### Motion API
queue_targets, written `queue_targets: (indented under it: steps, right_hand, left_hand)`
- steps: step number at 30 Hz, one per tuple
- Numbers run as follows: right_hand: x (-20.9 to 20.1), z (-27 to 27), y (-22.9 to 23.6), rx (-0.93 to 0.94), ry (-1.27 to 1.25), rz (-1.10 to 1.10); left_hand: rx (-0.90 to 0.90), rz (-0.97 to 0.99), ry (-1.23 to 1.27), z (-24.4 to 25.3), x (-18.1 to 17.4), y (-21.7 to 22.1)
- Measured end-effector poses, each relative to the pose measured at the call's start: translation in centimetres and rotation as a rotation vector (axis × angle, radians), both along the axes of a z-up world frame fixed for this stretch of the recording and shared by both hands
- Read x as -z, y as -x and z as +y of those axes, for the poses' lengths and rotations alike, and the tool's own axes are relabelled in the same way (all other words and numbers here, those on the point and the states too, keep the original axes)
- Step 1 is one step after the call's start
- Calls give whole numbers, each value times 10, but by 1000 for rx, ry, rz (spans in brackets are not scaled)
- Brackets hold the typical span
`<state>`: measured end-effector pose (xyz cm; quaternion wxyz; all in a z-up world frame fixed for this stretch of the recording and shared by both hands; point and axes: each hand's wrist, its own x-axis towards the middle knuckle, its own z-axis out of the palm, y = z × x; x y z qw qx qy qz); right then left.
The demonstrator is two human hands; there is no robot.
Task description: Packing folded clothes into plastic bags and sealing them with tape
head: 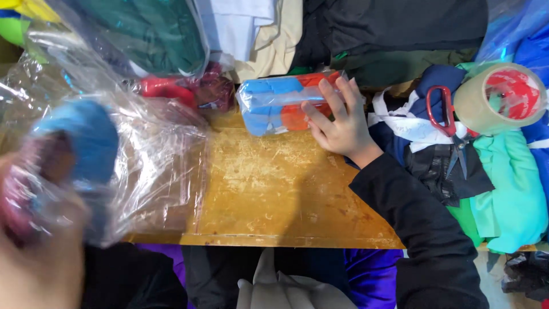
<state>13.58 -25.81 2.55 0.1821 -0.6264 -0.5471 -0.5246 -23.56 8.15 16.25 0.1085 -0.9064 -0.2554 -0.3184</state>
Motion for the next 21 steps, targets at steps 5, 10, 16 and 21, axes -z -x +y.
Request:
queue_targets:
  steps: [5, 10, 16, 21]
  right_hand:
    - [-2, 0, 1, -17, 11, 14]
    - [0, -9, -4, -95, 54, 205]
    - [-28, -24, -7, -192, 30, 336]
    - [-35, -33, -9, -273, -82, 539]
  left_hand:
    - [190, 122, -61, -116, -51, -27]
    - [543, 229, -66, -194, -59, -98]
    - [797, 85, 38, -234, 77, -195]
    - [912, 543, 330, -196, 27, -205]
